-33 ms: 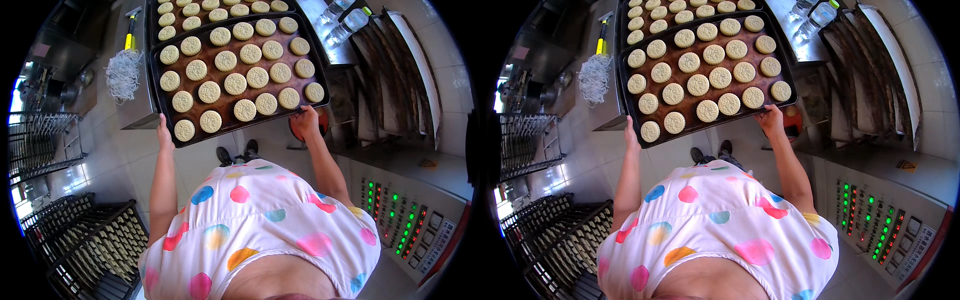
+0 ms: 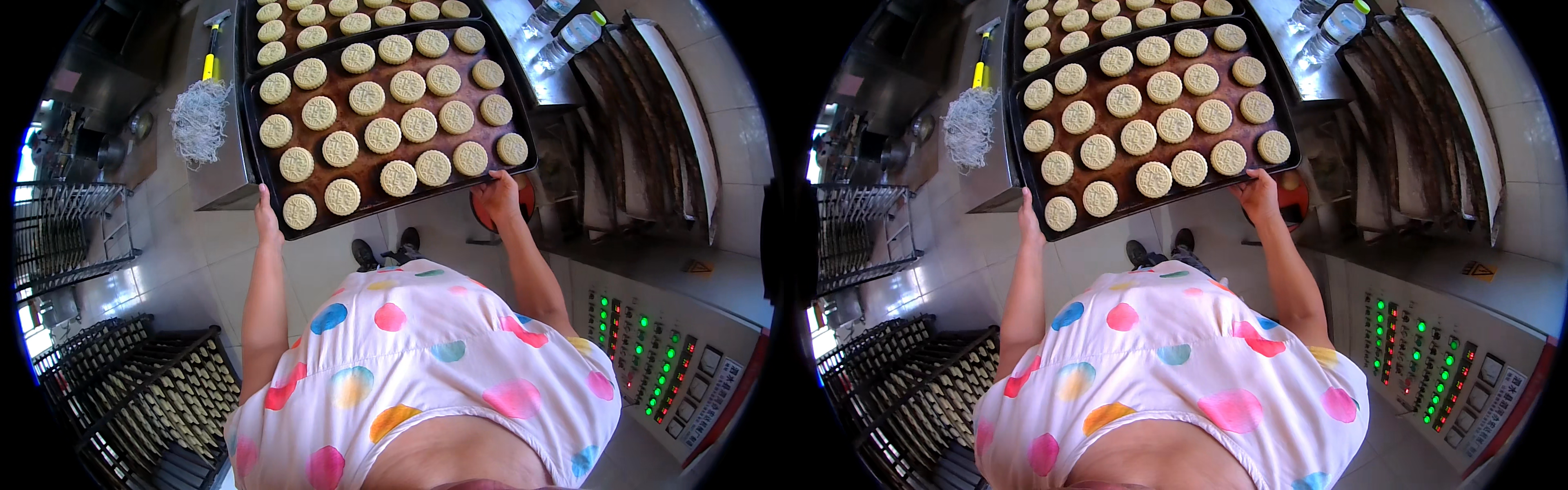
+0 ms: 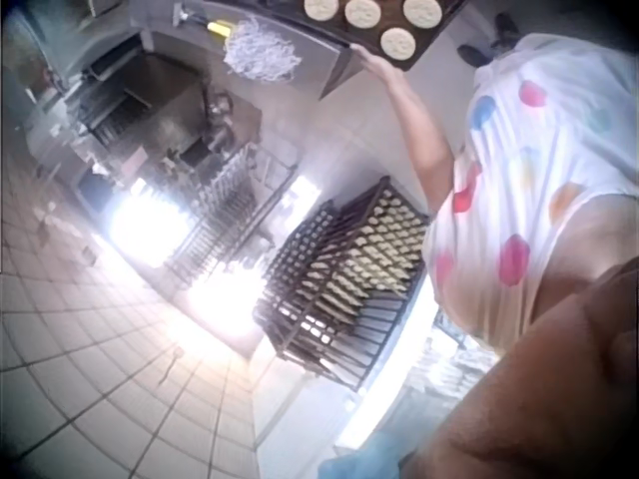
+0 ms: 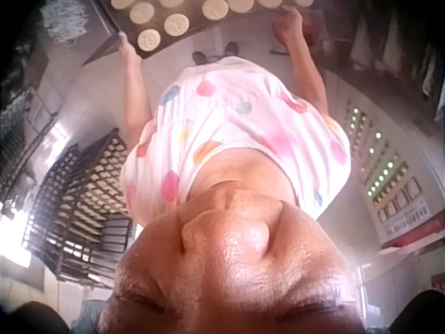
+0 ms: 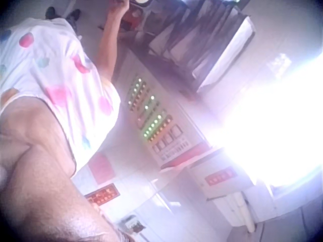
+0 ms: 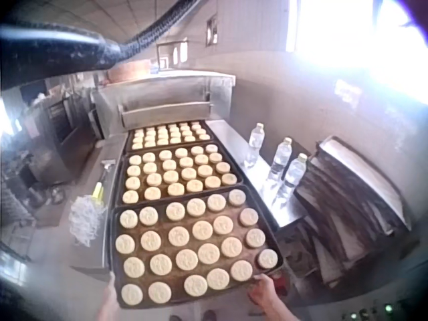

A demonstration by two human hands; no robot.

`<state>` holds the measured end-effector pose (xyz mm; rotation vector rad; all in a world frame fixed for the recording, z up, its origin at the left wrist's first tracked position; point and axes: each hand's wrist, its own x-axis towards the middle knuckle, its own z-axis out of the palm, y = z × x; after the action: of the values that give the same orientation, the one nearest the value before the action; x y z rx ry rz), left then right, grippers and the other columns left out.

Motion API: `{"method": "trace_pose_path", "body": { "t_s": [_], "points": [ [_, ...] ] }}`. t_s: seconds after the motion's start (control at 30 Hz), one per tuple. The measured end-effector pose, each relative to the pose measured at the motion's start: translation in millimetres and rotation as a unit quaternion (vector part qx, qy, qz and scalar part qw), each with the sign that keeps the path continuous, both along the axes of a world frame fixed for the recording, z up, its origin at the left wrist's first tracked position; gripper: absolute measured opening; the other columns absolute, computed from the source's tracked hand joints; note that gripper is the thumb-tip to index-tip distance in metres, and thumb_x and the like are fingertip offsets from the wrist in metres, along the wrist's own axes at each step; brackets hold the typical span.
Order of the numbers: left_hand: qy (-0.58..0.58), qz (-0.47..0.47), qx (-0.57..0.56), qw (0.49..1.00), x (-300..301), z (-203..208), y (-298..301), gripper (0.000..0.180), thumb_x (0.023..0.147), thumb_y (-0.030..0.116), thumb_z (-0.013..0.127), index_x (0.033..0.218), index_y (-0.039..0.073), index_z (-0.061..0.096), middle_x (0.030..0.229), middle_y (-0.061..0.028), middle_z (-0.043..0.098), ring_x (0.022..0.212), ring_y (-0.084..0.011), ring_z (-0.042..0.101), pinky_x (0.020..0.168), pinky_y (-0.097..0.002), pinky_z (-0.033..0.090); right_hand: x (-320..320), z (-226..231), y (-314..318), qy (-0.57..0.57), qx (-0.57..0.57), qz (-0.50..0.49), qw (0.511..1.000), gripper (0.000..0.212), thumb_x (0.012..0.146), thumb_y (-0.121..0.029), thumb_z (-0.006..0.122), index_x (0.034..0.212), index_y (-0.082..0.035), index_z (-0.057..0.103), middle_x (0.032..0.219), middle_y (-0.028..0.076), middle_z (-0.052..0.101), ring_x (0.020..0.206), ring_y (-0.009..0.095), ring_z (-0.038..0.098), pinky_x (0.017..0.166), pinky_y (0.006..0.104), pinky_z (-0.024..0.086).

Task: The person touches mooncakes on a tray, moves trays between a table and a storage rack, and handles dough in a large container.

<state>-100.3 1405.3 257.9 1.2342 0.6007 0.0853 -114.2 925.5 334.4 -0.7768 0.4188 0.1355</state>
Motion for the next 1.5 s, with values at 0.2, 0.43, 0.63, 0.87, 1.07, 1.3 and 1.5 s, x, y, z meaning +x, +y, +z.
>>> {"method": "trace_pose_path", "body": {
  "t_s": [0.2, 0.43, 0.63, 0.87, 1.07, 1.3, 1.5],
  "points": [
    [0.015, 0.002, 0.016, 1.000, -0.3, 15.2, -6.1, 0.077, 0.084, 0.058, 0.051, 0.124, -0.007, 0.045, 0.126, -0.0121, 0.049, 0.114, -0.0202, 0.047, 0.099, -0.0315, 0.034, -4.5, 10.1, -9.3, 0.061, -0.079, 0.110, 0.989, 0.030, 0.081, -0.020, 0.054, 0.105, -0.003, 0.052, 0.102, 0.012, 0.061, 0.096, 0.026, 0.058, 0.090, 0.0415, 0.044],
    [0.025, 0.042, 0.096, 0.994, -15.6, 21.5, -19.3, 0.073, 0.087, 0.055, 0.049, 0.121, -0.010, 0.048, 0.122, -0.0144, 0.052, 0.111, -0.0206, 0.048, 0.095, -0.0309, 0.037, -24.1, 25.9, -6.3, 0.067, -0.267, 0.089, 0.957, 0.023, 0.088, -0.018, 0.052, 0.101, 0.001, 0.054, 0.091, 0.013, 0.065, 0.082, 0.022, 0.064, 0.074, 0.0320, 0.052],
    [-0.004, 0.076, 0.128, 0.989, -11.0, 6.3, -20.5, 0.065, 0.090, 0.052, 0.046, 0.106, -0.010, 0.058, 0.103, -0.0136, 0.061, 0.094, -0.0181, 0.053, 0.086, -0.0299, 0.040, -14.2, 65.2, 54.6, -0.131, -0.487, 0.139, 0.852, 0.021, 0.087, -0.018, 0.056, 0.093, 0.002, 0.059, 0.082, 0.011, 0.067, 0.074, 0.017, 0.065, 0.064, 0.0275, 0.050],
    [0.013, 0.084, 0.151, 0.985, -8.1, 6.8, -20.4, 0.063, 0.090, 0.052, 0.046, 0.102, -0.009, 0.060, 0.094, -0.0124, 0.062, 0.086, -0.0182, 0.054, 0.081, -0.0310, 0.041, 53.1, 103.2, 160.6, -0.403, -0.728, 0.159, 0.531, 0.023, 0.077, -0.015, 0.063, 0.096, -0.003, 0.058, 0.084, 0.013, 0.062, 0.075, 0.031, 0.061, 0.065, 0.0392, 0.049],
    [0.024, 0.082, 0.168, 0.982, -6.9, 9.9, -16.7, 0.062, 0.090, 0.051, 0.046, 0.100, -0.008, 0.061, 0.093, -0.0145, 0.063, 0.086, -0.0199, 0.054, 0.081, -0.0319, 0.041, 90.9, 103.2, 200.9, -0.467, -0.754, 0.173, 0.429, 0.030, 0.075, -0.020, 0.064, 0.098, -0.003, 0.056, 0.086, 0.014, 0.059, 0.082, 0.032, 0.058, 0.070, 0.0429, 0.046],
    [0.050, 0.060, 0.203, 0.976, -1.1, 6.7, -11.5, 0.064, 0.090, 0.053, 0.045, 0.094, -0.009, 0.061, 0.081, -0.0172, 0.063, 0.077, -0.0232, 0.056, 0.075, -0.0345, 0.042, 107.9, 87.6, 196.1, -0.371, -0.853, 0.238, 0.280, 0.050, 0.070, -0.036, 0.068, 0.106, -0.005, 0.054, 0.100, 0.013, 0.056, 0.095, 0.030, 0.056, 0.082, 0.0407, 0.045],
    [0.015, 0.074, 0.208, 0.975, 3.0, -2.6, -9.1, 0.062, 0.091, 0.051, 0.044, 0.096, -0.008, 0.061, 0.088, -0.0192, 0.064, 0.083, -0.0255, 0.059, 0.078, -0.0355, 0.043, 105.4, 88.9, 212.9, -0.360, -0.853, 0.233, 0.297, 0.055, 0.072, -0.038, 0.068, 0.113, -0.006, 0.050, 0.105, 0.013, 0.055, 0.097, 0.033, 0.054, 0.085, 0.0418, 0.044]
  ]
}}
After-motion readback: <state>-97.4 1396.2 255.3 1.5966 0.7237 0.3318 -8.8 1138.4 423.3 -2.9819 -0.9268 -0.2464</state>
